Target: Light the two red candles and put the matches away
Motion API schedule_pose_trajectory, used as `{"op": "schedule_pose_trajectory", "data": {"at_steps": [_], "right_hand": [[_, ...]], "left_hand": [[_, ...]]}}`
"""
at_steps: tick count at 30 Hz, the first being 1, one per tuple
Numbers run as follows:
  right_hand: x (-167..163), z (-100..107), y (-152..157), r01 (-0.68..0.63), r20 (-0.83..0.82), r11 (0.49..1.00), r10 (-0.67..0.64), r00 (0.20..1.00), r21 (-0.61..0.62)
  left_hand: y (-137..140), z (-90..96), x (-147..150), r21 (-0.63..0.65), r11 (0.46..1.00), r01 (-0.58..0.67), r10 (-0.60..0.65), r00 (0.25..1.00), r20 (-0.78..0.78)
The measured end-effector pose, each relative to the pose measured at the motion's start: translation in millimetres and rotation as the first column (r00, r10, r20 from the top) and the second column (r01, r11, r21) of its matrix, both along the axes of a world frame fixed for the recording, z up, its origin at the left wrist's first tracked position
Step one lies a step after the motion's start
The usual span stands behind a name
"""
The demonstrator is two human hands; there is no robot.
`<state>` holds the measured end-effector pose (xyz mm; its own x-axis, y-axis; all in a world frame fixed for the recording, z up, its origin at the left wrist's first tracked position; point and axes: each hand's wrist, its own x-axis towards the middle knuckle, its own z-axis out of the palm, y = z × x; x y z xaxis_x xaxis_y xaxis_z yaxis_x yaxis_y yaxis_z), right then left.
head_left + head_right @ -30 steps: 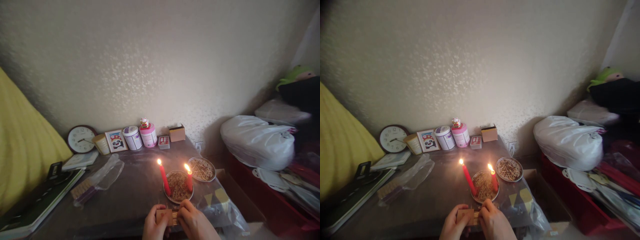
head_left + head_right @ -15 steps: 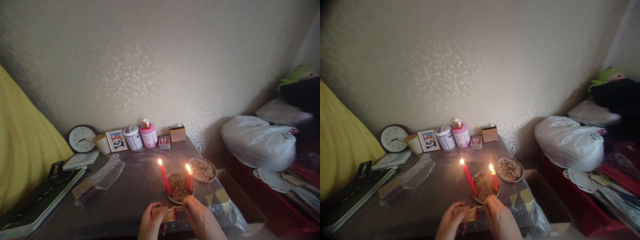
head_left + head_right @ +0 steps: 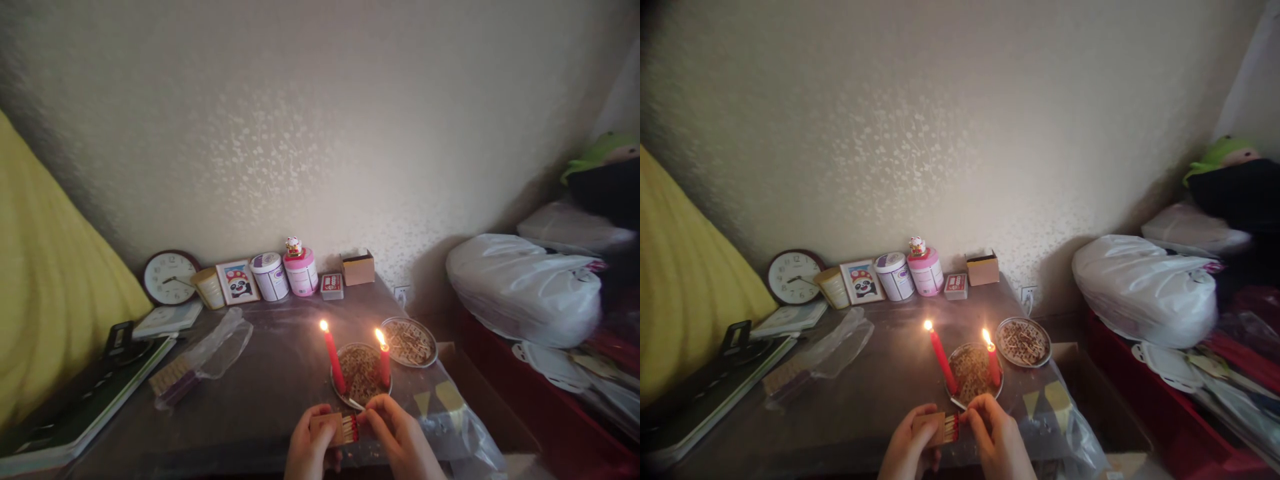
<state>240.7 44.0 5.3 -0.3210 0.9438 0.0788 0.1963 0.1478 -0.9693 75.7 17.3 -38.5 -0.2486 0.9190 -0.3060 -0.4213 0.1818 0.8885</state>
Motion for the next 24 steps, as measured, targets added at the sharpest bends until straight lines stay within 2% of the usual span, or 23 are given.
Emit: {"op": "schedule_pose_trajectory", "data": {"at_steps": [5, 10, 12, 15, 17, 20, 22, 24], "right_hand": [[-8, -12, -3, -0.081, -0.096, 0.997, 0.08, 0.992, -0.01], [-9, -13, -2, -0.057, -0.091, 0.998, 0.056, 0.994, -0.01], [-8, -12, -1, -0.043, -0.093, 0.999, 0.041, 0.995, -0.021], [-6, -11, 0, -0.016, -0.091, 1.0, 0.013, 0.996, -0.027], [-6, -13, 0, 0.017, -0.05, 1.0, -0.017, 0.999, 0.004], [-6, -18, -2, 0.075, 0.02, 0.993, -0.077, 0.997, 0.087], [-7, -23, -4, 0.102, 0.044, 0.984, -0.11, 0.993, 0.143], [-9, -28, -5, 0.122, 0.061, 0.973, -0.136, 0.989, 0.194]], "left_hand": [[-2, 4.1, 13, 0.034, 0.999, -0.014, 0.012, 0.999, 0.043], [0, 6.3, 16, 0.007, 0.999, -0.035, 0.034, 0.995, 0.092], [0, 6.2, 14, -0.002, 1.0, -0.02, 0.02, 0.998, 0.058], [-2, 5.1, 13, -0.029, 1.0, -0.011, 0.009, 0.997, -0.074], [-3, 3.6, 14, -0.023, 1.0, 0.017, -0.021, 0.987, -0.16], [-5, 0.3, 19, 0.072, 0.992, 0.107, -0.087, 0.968, -0.234], [-6, -2.4, 23, 0.125, 0.981, 0.146, -0.117, 0.969, -0.217], [-7, -4.7, 26, 0.139, 0.977, 0.16, -0.142, 0.981, -0.135]]}}
